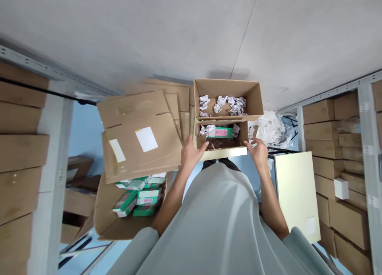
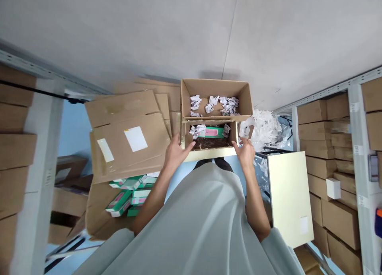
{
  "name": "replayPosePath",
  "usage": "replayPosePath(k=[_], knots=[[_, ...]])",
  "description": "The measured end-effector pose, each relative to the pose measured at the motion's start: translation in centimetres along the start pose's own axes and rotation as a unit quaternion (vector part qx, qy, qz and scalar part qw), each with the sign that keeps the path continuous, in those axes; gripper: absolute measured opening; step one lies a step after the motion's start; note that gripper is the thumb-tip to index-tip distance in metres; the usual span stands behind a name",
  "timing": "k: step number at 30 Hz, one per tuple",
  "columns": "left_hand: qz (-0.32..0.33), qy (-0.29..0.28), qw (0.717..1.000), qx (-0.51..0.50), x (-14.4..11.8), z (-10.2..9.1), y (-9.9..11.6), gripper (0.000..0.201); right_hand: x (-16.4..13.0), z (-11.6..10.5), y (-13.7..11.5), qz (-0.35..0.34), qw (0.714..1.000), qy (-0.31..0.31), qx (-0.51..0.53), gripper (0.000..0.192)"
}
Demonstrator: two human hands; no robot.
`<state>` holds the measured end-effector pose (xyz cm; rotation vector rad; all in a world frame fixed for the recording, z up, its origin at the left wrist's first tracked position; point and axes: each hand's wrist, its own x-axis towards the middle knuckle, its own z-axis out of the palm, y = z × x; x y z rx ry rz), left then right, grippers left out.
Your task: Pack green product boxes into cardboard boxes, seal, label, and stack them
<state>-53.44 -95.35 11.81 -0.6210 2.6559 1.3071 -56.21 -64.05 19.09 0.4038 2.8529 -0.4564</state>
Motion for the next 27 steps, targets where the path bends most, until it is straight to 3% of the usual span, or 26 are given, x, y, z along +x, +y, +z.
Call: replayPosePath(k=[2,5,10,13,15,17,20,23,27], knots=[[-0.033,-0.012,0.998,0.047,-1.0,-0.5,0.8,0.060,0.4,0.6,0.1,0.024,0.999,-0.030,0.000,0.030],[-0.024,-0.003,0.995,0.093,-1.7,-1.5,1.7,0.031,0.3,1.0,0.1,0.051,0.997,-0.052,-0.023,0.026],[-0.003,0.053,0.987,0.153,-1.2,-2.5,1.4,0.052,-2.5,0.8,2.2,0.063,0.995,-0.083,-0.003,0.026],[0.070,0.030,0.982,0.170,-0.7,-1.8,1.7,0.044,-5.0,0.6,5.1,0.071,0.994,-0.074,0.033,0.027],[0.129,0.000,0.974,0.186,-0.8,-0.4,3.1,0.039,-6.7,0.3,8.0,0.084,0.993,-0.063,0.058,0.028],[0.178,-0.041,0.962,0.203,-1.6,2.1,5.4,0.039,-8.6,-0.2,11.9,0.112,0.989,-0.047,0.081,0.028],[0.249,-0.110,0.936,0.224,-4.6,7.9,10.3,0.039,-12.6,-1.4,19.5,0.185,0.976,-0.005,0.115,0.031],[0.326,-0.180,0.903,0.214,-9.6,15.7,15.6,0.039,-18.1,-2.6,28.4,0.265,0.949,0.059,0.158,0.035],[0.415,-0.266,0.850,0.185,-17.9,27.8,21.9,0.040,-26.3,-3.6,39.2,0.358,0.899,0.142,0.207,0.039]])
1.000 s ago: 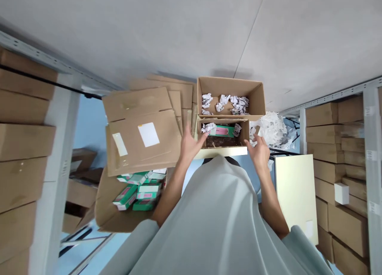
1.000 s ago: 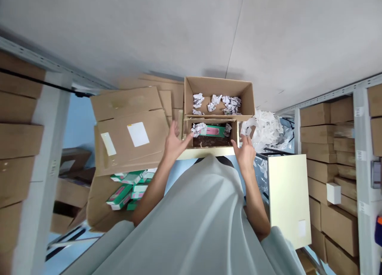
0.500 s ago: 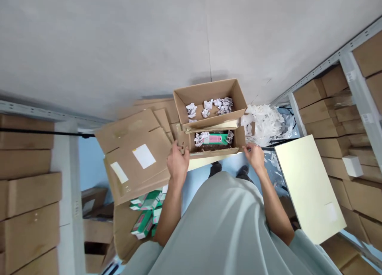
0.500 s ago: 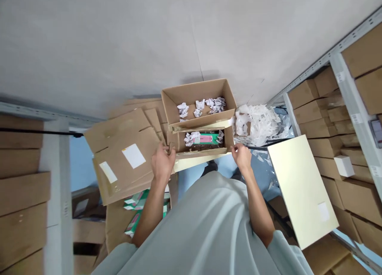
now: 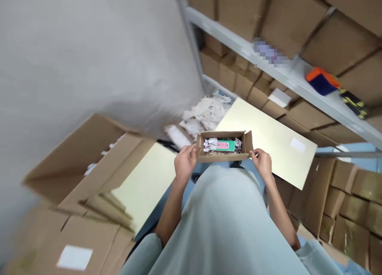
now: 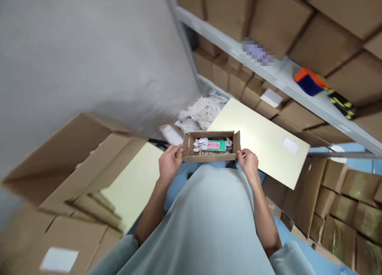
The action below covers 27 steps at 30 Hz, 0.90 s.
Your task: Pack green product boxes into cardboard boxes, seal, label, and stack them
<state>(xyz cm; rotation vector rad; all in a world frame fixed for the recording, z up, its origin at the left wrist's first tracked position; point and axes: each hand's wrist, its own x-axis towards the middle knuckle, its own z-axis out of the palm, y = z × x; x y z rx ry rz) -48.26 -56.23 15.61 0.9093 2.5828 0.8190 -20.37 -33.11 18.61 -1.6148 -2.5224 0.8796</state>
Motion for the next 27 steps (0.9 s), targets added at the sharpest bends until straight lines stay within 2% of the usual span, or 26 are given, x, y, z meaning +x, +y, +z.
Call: replayPosePath(k=[3,6,8,11,15,19,22,24,27], knots=[[0.085,-0.051,0.995,-0.001,4.2,6.3,8.5,0.041,0.9,-4.1,6.8,0.065,0.996,0.059,0.031,0.040],[0.147,-0.100,0.984,0.004,7.0,11.3,15.5,0.043,1.5,-7.2,11.8,0.124,0.985,0.109,0.040,0.044],[0.173,-0.128,0.977,0.003,8.1,13.7,18.9,0.044,1.6,-8.5,14.3,0.152,0.978,0.137,0.044,0.047],[0.190,-0.153,0.970,0.005,9.1,16.2,22.1,0.044,1.3,-9.7,16.8,0.191,0.966,0.158,0.067,0.053],[0.199,-0.163,0.966,0.006,9.6,17.6,23.5,0.047,0.9,-10.7,18.7,0.211,0.960,0.123,0.136,0.057],[0.201,-0.211,0.956,-0.033,9.8,17.3,22.7,0.053,1.9,-11.5,19.3,0.176,0.966,0.099,0.165,0.043],[0.184,-0.282,0.938,-0.078,9.4,17.1,21.8,0.067,4.0,-11.8,19.0,0.111,0.979,0.057,0.162,0.033],[0.183,-0.324,0.923,-0.099,9.0,17.3,21.6,0.071,5.8,-11.7,18.4,0.068,0.988,0.018,0.141,0.034],[0.220,-0.317,0.919,-0.075,8.3,17.9,22.0,0.068,8.8,-11.4,17.5,0.054,0.996,-0.008,0.075,0.046]])
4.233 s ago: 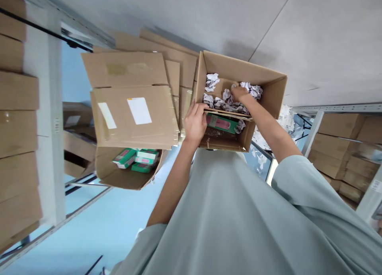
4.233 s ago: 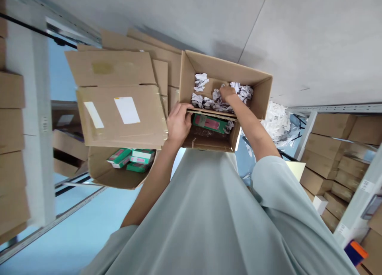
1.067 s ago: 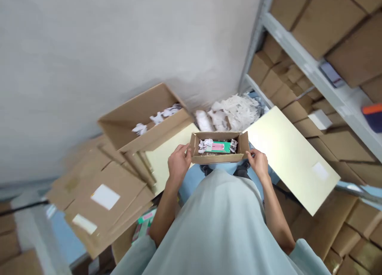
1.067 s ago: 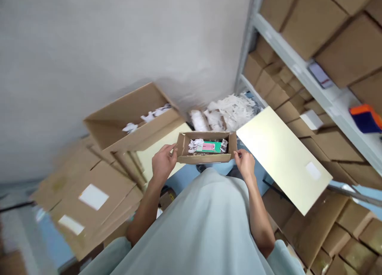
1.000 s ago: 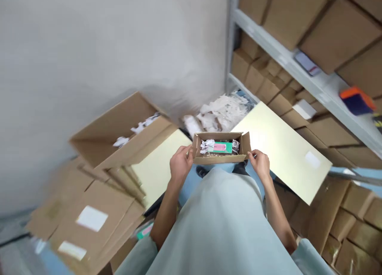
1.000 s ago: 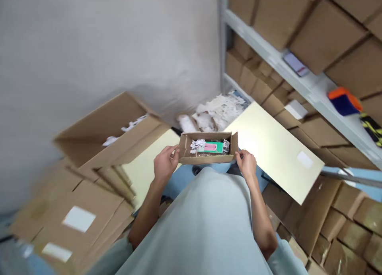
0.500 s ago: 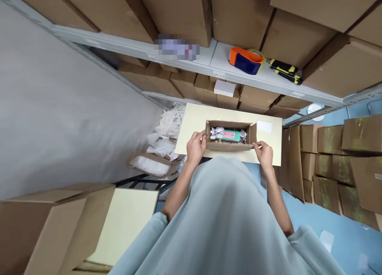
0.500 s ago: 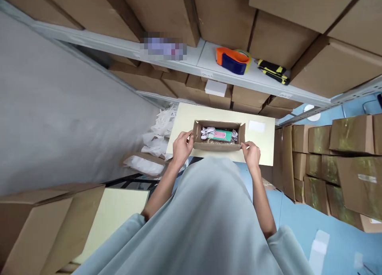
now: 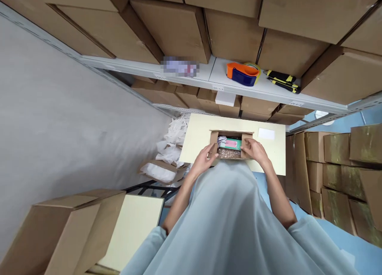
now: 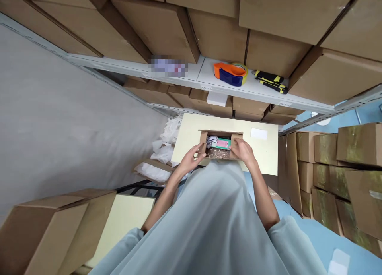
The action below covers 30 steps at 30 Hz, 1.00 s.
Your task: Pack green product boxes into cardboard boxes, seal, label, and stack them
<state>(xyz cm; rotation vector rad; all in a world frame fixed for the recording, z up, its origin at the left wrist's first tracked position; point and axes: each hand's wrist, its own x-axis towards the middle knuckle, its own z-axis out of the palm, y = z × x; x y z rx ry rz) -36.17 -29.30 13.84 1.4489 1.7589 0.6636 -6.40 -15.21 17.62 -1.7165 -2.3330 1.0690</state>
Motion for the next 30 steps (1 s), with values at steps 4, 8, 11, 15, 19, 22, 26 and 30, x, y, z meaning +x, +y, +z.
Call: replayPosePath(k=[4,8,11,15,19,22,26,30], knots=[[0.023,-0.007,0.997,0.071,1.0,0.8,0.5,0.062,2.5,0.2,-0.8,0.019,0.994,-0.055,-0.088,0.033],[-0.012,-0.037,0.996,0.081,2.5,1.4,-0.3,0.056,2.0,-0.2,-0.3,0.044,0.993,-0.059,-0.094,0.023],[-0.030,0.024,0.998,0.054,3.3,1.8,-0.9,0.061,0.4,-0.4,0.6,0.118,0.989,0.029,-0.080,0.036],[-0.008,0.150,0.986,0.074,4.0,1.6,-1.1,0.075,-1.3,0.2,1.9,0.063,0.990,0.124,-0.027,0.071],[0.064,0.093,0.988,0.105,4.9,1.4,-1.4,0.038,-1.7,2.0,2.8,-0.004,0.995,0.095,-0.039,0.048],[0.078,0.058,0.991,0.091,5.4,2.2,-1.9,0.026,-1.3,4.2,3.1,0.014,0.994,0.080,-0.071,0.042],[0.069,0.075,0.994,0.041,5.8,4.7,-2.7,0.029,-0.9,7.5,3.6,0.012,0.991,0.127,-0.035,0.038],[0.041,0.115,0.992,0.004,6.0,6.6,-3.5,0.025,-1.1,10.0,4.6,0.019,0.974,0.218,0.058,0.034]])
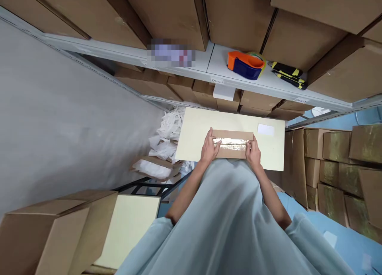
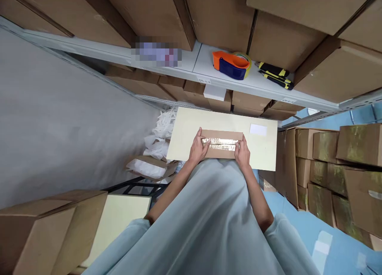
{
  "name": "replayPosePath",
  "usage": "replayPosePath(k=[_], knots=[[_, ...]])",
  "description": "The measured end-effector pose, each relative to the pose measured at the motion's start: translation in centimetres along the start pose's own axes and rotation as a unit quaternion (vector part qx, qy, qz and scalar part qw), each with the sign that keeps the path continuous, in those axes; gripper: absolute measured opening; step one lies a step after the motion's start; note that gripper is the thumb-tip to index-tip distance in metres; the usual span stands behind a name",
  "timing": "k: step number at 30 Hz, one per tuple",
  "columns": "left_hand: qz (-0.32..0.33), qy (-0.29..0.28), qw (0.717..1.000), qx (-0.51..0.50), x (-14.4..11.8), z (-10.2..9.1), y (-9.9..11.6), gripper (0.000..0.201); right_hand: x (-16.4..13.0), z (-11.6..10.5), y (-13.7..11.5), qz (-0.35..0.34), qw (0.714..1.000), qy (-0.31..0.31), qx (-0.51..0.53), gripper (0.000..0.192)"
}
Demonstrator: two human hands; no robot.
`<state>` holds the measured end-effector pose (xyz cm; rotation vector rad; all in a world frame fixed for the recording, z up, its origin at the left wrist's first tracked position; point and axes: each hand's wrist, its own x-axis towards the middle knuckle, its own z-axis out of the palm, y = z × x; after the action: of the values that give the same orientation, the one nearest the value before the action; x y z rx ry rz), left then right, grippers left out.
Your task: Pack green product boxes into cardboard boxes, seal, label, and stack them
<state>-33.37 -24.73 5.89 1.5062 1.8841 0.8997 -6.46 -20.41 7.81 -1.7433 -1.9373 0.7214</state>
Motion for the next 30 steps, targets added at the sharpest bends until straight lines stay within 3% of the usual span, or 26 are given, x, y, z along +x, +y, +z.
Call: replayPosePath(k=[3,8,30], knots=[[0.003,0.016,1.000,0.002,-0.2,0.5,-0.5,0.023,-0.5,0.7,0.7,0.043,0.998,0.034,0.039,0.034],[0.021,0.045,0.999,0.022,-0.5,0.7,-0.7,0.022,-0.8,1.2,0.9,0.083,0.995,0.036,0.050,0.033],[0.071,0.114,0.990,0.031,-1.1,1.3,-1.8,0.017,-1.0,2.0,1.1,0.093,0.992,0.053,0.059,0.044]])
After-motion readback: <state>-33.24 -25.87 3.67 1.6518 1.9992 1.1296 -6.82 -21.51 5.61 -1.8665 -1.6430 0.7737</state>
